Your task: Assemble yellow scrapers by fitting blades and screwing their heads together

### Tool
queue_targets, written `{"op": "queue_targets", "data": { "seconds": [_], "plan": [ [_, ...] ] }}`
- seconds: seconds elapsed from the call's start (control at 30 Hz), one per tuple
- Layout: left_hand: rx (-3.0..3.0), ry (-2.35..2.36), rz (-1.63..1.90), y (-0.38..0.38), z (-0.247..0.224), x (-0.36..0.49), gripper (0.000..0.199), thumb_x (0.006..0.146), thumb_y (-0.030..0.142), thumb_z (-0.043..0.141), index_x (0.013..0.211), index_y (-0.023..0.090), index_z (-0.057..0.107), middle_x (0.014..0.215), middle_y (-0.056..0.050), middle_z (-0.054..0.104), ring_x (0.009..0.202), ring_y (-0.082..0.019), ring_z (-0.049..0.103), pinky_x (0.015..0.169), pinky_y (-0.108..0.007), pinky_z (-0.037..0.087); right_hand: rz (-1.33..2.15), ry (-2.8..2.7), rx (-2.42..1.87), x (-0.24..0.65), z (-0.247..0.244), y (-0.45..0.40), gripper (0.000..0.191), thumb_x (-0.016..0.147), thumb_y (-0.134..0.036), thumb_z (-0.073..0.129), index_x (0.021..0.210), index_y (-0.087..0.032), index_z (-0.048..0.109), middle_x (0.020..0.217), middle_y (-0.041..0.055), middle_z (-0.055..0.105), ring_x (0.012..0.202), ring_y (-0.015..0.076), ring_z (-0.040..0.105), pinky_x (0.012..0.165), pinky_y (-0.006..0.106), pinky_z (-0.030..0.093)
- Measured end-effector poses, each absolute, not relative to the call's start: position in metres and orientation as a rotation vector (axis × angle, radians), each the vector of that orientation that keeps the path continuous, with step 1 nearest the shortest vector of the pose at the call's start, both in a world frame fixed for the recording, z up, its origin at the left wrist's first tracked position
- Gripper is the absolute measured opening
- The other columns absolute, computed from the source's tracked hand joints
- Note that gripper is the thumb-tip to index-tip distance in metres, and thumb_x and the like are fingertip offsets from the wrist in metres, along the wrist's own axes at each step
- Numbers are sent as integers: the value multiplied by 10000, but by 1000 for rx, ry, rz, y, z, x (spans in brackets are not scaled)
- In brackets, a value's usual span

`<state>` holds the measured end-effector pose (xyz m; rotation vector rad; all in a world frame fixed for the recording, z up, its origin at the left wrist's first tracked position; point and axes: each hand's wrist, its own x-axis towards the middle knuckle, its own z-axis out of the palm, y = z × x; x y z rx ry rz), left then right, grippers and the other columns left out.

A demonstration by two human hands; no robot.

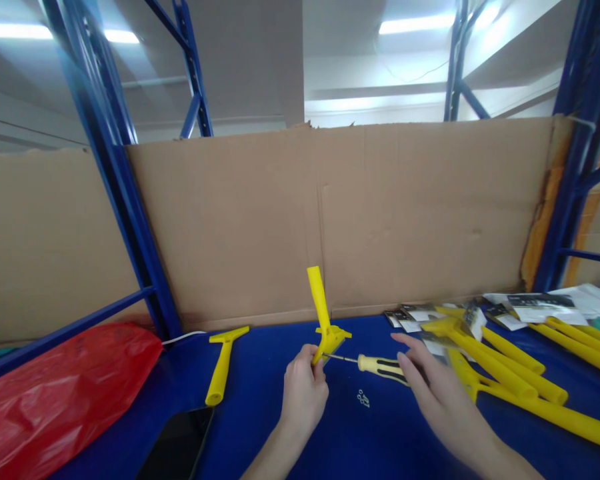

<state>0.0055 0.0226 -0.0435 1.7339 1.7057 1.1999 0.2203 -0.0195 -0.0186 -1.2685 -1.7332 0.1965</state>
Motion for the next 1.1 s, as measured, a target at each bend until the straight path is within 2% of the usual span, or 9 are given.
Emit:
{"op": "queue_targets", "data": {
  "seconds": [0.07, 0.13, 0.23, 0.33, 0.5, 0.63, 0.8, 0.93, 1.1],
  "plan": [
    [1703, 1716, 1210, 23, -43, 5, 139, 818, 109, 505, 884, 186, 599, 725, -18, 663, 640, -148, 641, 576, -208, 446, 212, -1750, -1219, 221, -20, -19, 438, 908, -357, 423, 1325, -229, 378, 1025, 63, 634, 728, 169, 643, 637, 292, 544],
    [1697, 1727, 1205, 24, -43, 4, 146, 821, 106, 494, 881, 188, 598, 721, -18, 663, 638, -148, 642, 574, -208, 445, 246, -1791, -1146, 220, -21, -19, 441, 898, -322, 435, 1327, -246, 369, 1136, 78, 596, 877, 182, 646, 716, 295, 547],
    [1742, 1728, 1174, 23, -44, 6, 169, 824, 85, 458, 858, 192, 584, 752, -27, 663, 647, -151, 643, 576, -213, 438, 260, -1793, -1164, 219, -19, -19, 320, 907, -334, 427, 1208, -243, 492, 891, 38, 649, 722, 175, 646, 644, 280, 537],
    [1788, 1710, 1157, 21, -44, 7, 175, 825, 78, 441, 857, 191, 571, 765, -32, 655, 661, -158, 642, 578, -219, 431, 248, -1709, -1278, 219, -18, -19, 333, 920, -400, 406, 1183, -226, 515, 691, -5, 607, 516, 154, 564, 536, 281, 504],
    [1750, 1732, 1150, 20, -39, 5, 175, 838, 81, 422, 877, 184, 558, 784, -44, 656, 681, -166, 643, 591, -227, 430, 348, -1737, -1148, 219, -20, -21, 466, 884, -322, 474, 1336, -271, 372, 1092, 71, 601, 723, 166, 631, 589, 278, 547],
    [1758, 1734, 1144, 19, -38, 5, 176, 834, 70, 425, 873, 184, 553, 805, -51, 657, 684, -163, 641, 595, -224, 425, 284, -1825, -1068, 219, -20, -22, 303, 870, -246, 483, 1165, -265, 548, 983, 56, 651, 836, 195, 655, 692, 297, 560],
    [1802, 1745, 1098, 19, -42, 8, 183, 829, 57, 424, 861, 181, 554, 785, -49, 647, 667, -162, 632, 571, -220, 411, 175, -1807, -1132, 218, -18, -21, 255, 880, -291, 475, 1079, -224, 619, 919, 74, 682, 762, 206, 672, 644, 301, 559],
    [1835, 1727, 1116, 22, -45, 7, 192, 822, 52, 431, 873, 184, 561, 762, -30, 642, 648, -150, 626, 568, -211, 409, 164, -1781, -1245, 214, -14, -23, 346, 927, -370, 362, 960, -202, 663, 755, 65, 708, 691, 223, 682, 637, 326, 547],
    [1793, 1724, 1218, 25, -43, 2, 170, 814, 79, 462, 869, 188, 579, 723, -18, 639, 643, -155, 630, 576, -217, 428, 259, -1826, -1215, 213, -12, -27, 419, 882, -342, 447, 1277, -211, 487, 951, 70, 673, 688, 179, 650, 625, 297, 542]
  ]
}}
